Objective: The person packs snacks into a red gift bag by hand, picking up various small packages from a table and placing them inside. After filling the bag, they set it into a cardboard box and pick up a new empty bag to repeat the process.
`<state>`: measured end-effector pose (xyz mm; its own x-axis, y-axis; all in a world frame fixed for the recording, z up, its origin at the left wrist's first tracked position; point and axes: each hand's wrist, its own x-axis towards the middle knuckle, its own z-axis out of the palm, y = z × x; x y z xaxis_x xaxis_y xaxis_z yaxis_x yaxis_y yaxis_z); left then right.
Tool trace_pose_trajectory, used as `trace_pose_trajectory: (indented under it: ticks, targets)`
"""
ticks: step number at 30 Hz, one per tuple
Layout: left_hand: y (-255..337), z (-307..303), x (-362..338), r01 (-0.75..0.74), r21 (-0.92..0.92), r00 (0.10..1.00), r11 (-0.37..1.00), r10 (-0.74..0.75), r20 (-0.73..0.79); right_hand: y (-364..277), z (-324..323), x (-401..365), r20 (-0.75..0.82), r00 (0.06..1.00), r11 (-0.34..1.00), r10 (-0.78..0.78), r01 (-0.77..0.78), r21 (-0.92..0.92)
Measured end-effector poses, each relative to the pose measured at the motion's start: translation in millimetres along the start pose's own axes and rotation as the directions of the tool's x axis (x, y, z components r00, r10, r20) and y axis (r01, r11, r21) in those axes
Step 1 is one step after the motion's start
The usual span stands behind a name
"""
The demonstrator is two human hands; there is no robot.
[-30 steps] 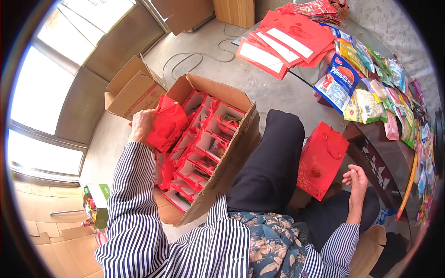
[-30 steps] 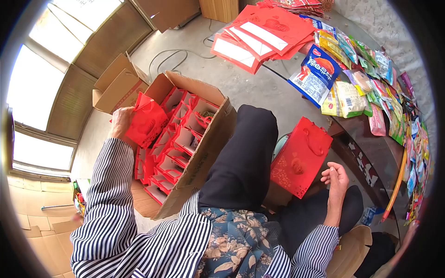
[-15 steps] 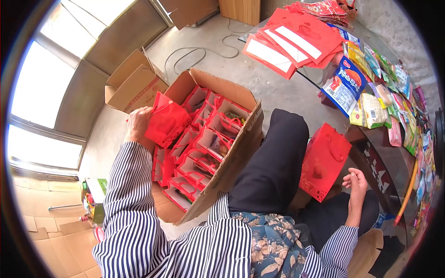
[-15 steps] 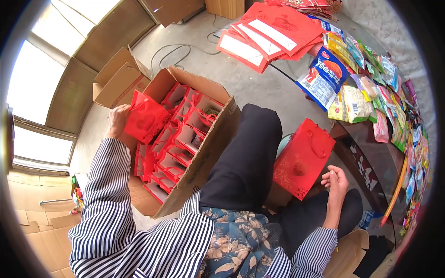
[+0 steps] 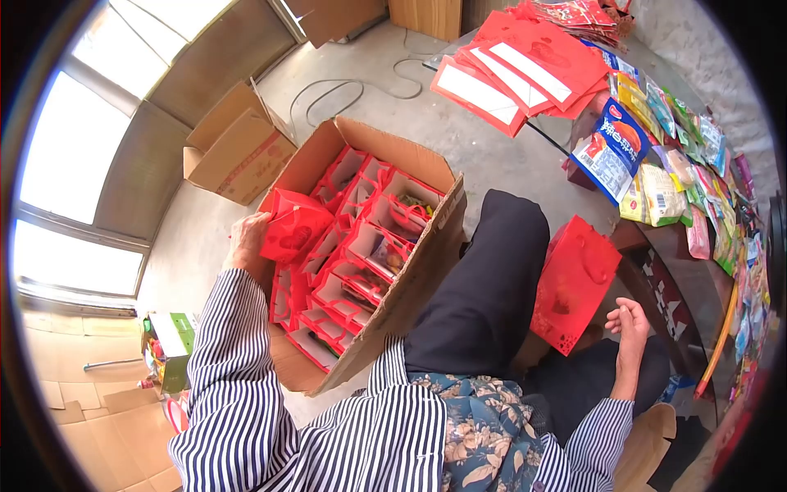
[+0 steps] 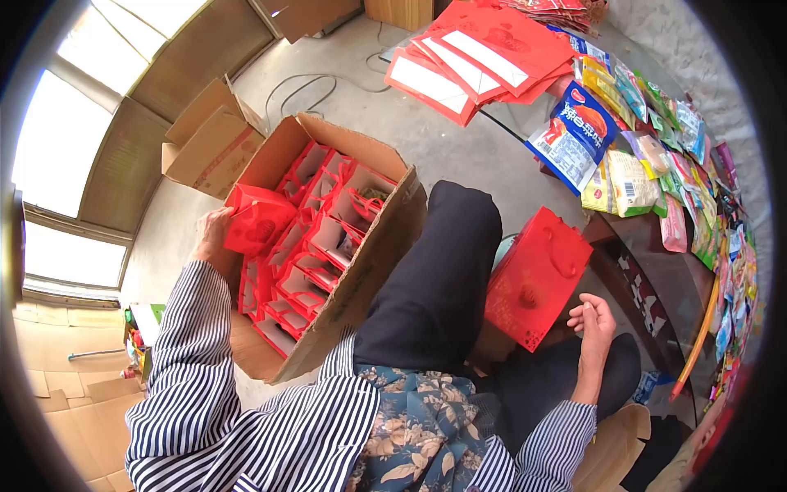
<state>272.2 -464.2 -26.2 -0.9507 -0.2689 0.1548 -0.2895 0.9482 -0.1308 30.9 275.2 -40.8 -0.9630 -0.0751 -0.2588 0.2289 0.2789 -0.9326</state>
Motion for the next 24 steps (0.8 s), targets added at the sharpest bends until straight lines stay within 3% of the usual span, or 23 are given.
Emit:
trace_pose_trajectory:
  ticks: [6, 16, 23, 24]
  targets:
    - [21, 26, 28, -0.025, 0.037, 0.994, 0.999, 0.021, 0.109, 2, -3, -4, -0.001, 1.0, 1.0, -0.01, 0.01, 0.016]
    - [28, 27, 29, 0.066, -0.048, 0.998, 0.997, -0.067, -0.011, 8, 0, 0, 0.019, 0.999, 0.999, 0.036, -0.035, -0.032]
    - [10, 103, -1, 0.186, -0.024, 0.983, 0.982, -0.186, -0.004, 9, 8, 8, 0.053, 0.997, 0.998, 0.055, -0.052, -0.043]
    - [14, 111, 5, 0.2, 0.043, 0.977, 0.979, -0.203, 0.068, 4, 11, 6, 0.061, 0.997, 0.998, 0.05, -0.049, -0.031]
